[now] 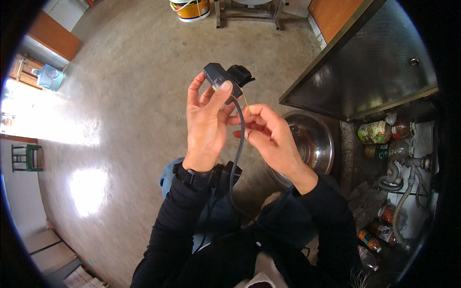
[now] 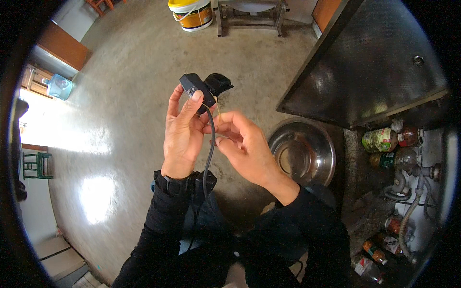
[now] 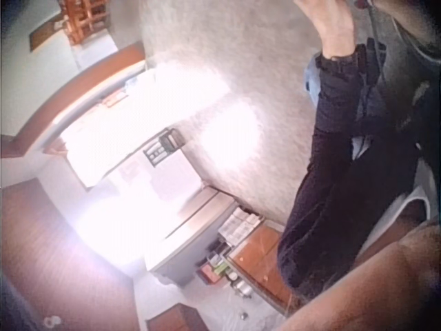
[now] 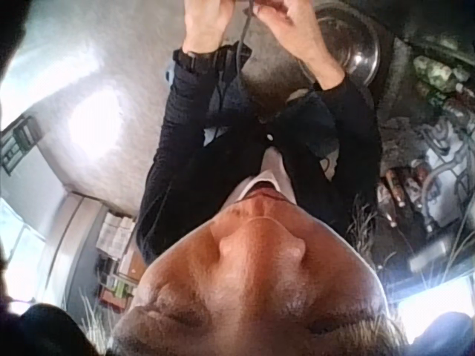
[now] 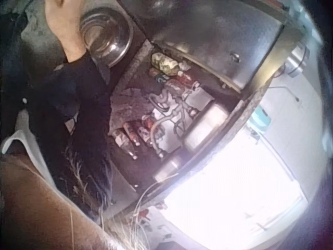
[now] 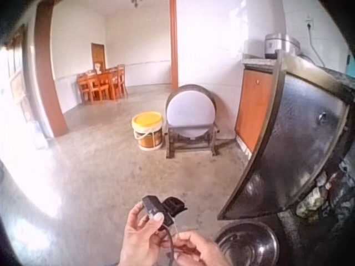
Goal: The person sits on the floor and uses a rubber band to secure the two halves of a small black electronic device. They wrap the band around the device multiple times, adjust its position, and then place the device on the floor.
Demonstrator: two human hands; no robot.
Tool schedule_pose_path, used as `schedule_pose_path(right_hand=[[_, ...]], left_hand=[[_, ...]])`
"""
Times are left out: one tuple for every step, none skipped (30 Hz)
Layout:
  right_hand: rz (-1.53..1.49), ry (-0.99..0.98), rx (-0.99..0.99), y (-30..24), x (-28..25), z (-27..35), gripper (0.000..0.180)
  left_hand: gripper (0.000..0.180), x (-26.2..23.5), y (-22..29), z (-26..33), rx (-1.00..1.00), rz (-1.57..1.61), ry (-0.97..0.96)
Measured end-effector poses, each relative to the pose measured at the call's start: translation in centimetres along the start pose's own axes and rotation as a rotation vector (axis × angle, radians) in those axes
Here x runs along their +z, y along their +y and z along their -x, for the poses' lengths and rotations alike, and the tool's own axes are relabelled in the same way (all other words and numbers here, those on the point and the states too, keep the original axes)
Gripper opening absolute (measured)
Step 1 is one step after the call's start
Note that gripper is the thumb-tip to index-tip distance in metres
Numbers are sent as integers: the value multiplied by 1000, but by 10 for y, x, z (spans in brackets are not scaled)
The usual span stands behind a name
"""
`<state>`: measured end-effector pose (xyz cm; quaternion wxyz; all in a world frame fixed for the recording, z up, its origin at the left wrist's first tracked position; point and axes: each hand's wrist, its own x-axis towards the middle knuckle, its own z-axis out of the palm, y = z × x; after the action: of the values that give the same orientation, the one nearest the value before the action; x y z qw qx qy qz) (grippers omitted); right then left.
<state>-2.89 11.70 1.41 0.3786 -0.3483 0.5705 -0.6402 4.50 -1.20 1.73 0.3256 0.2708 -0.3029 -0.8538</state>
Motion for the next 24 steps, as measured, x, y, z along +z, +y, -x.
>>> schedule_pose_path(right_hand=[[-85, -11, -7, 4, 2, -1, 29], [-169, 0, 10, 7, 4, -1, 28], [-258, 19, 24, 10, 6, 0, 27], [-336, 7, 35, 12, 8, 0, 25], [-418, 5, 44, 13, 11, 1, 23], [-510, -21, 48, 15, 14, 2, 21], [-620, -8, 67, 16, 14, 2, 20], [-741, -17, 80, 17, 15, 3, 19], [-851, -15, 104, 17, 16, 3, 19], [-908, -37, 111, 17, 16, 4, 19], [-954, -48, 129, 18, 17, 4, 19], [-1000, -54, 122, 18, 16, 4, 20], [-1003, -55, 143, 18, 15, 4, 20], [-1007, -51, 138, 17, 14, 4, 20], [-1005, -64, 147, 16, 13, 3, 20], [-957, -12, 153, 15, 11, 3, 20], [-902, 24, 171, 14, 8, 2, 19], [-830, 85, 221, 12, 6, 1, 19], [-617, 84, 118, 10, 3, 1, 19], [-386, 107, 48, 8, 0, 1, 20], [-168, 145, -43, 7, -2, 0, 20], [-39, 148, -63, 6, -3, 0, 20], [76, 167, -103, 4, -4, 0, 21], [196, 168, -141, 3, -4, 0, 22]], left_hand=[[62, 0, 1, 0, 10, 2, -11], [62, -1, 2, -1, 14, 1, -18], [62, -1, 3, -1, 9, -8, 0], [61, -1, 3, -1, -1, -18, -20], [61, -2, 3, -1, -20, -36, -14], [61, -2, 3, -1, -46, -40, -17], [62, -2, 3, -1, -2, -68, -10], [62, -2, 3, 0, 46, -100, -17], [62, -1, 2, 0, 107, -116, -22], [62, 0, 2, 0, 163, -129, -34], [62, 1, 1, 1, 185, -144, -26], [62, 2, 1, 1, 203, -158, -23], [63, 3, 1, 1, 218, -170, -12], [63, 3, 1, 1, 251, -180, -21], [64, 4, 1, 1, 282, -189, -22], [64, 4, 1, 2, 297, -206, -18], [65, 4, 2, 2, 325, -190, -55], [65, 4, 2, 1, 336, -182, -87], [66, 3, 3, 1, 364, -159, -121], [65, 3, 4, 1, 337, -194, -114], [65, 2, 4, 1, 327, -214, -107], [64, 2, 5, 1, 309, -236, -101], [63, 1, 5, 0, 245, -192, -78], [62, 1, 6, 0, 169, -152, -59]])
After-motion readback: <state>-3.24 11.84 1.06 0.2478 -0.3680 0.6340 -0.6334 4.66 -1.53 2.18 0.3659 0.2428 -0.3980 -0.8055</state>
